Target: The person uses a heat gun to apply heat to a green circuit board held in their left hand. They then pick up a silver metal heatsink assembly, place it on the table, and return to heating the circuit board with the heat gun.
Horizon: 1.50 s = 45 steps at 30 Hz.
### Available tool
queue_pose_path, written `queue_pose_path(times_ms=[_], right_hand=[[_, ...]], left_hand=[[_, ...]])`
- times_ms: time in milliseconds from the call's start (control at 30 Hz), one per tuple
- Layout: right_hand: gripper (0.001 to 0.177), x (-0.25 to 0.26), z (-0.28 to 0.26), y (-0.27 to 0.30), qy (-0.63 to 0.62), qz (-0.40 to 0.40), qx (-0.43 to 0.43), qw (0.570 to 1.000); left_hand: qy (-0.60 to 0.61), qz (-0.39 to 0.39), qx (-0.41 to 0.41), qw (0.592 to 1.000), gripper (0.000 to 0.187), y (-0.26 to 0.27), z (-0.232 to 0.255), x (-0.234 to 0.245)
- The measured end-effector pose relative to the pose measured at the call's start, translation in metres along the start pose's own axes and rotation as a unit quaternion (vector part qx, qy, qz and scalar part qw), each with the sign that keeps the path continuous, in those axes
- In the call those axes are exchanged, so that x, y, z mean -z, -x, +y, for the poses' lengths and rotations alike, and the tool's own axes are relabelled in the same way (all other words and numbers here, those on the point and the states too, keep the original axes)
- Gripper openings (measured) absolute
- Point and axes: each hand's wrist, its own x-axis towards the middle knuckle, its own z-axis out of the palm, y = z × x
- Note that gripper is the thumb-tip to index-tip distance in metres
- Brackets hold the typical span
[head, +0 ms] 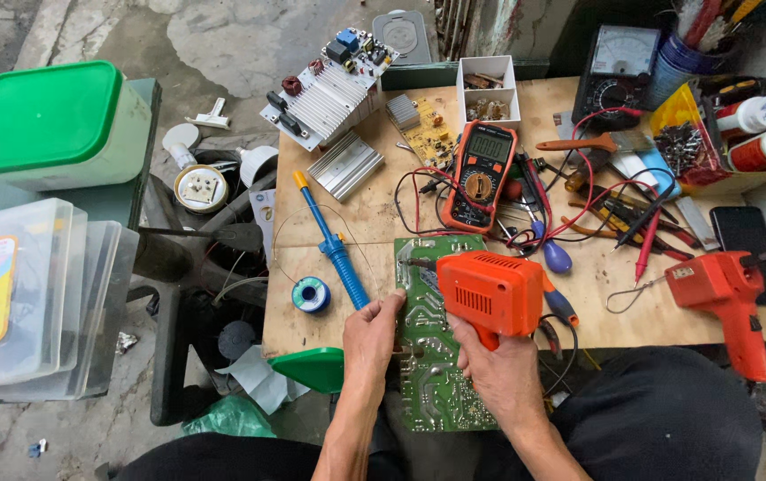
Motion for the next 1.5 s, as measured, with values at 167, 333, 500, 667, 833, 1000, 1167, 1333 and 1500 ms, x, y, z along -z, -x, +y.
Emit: queue_pose_path(times_ms=[167, 333, 500, 667, 833, 1000, 1167, 1333, 1500], right_hand=[[0.024, -0.001, 0.004, -0.001, 0.053, 0.015, -0.002, 0.998], [0.027, -0.001, -0.006, 0.003, 0.062, 0.024, -0.017, 0.998], [0.022, -0.002, -0.01, 0.004, 0.02, 0.014, -0.022, 0.999], [0.027, -0.002, 0.0, 0.001, 0.044, 0.02, -0.003, 0.999], [0.022, -0.002, -0.002, 0.001, 0.027, 0.014, 0.006, 0.999], [0.024, -0.004, 0.012, -0.005, 0.047, 0.014, 0.016, 0.999], [0.024, -0.002, -0.009, 0.004, 0.028, 0.009, -0.003, 1.0], [0.024, -0.002, -0.003, 0.0, 0.029, 0.001, -0.01, 1.0], [0.024, -0.001, -0.008, 0.002, 0.042, -0.001, -0.008, 0.999]], left_hand=[[-0.001, 0.003, -0.009, 1.0, 0.038, -0.009, -0.007, -0.002], [0.005, 0.006, -0.001, 1.0, 0.039, -0.005, -0.003, -0.001], [-0.013, 0.005, -0.006, 1.0, 0.039, -0.004, -0.002, -0.001], [0.002, -0.001, -0.009, 1.0, 0.036, -0.002, 0.0, -0.001], [0.005, 0.0, -0.008, 1.0, 0.037, -0.005, -0.004, -0.001], [-0.017, 0.007, -0.024, 1.0, 0.038, -0.011, -0.009, -0.001], [-0.006, 0.002, -0.015, 1.0, 0.038, -0.002, -0.001, -0.001], [-0.003, 0.007, -0.018, 1.0, 0.035, -0.009, -0.006, -0.002], [0.011, -0.001, -0.014, 1.0, 0.034, -0.006, -0.004, -0.001]])
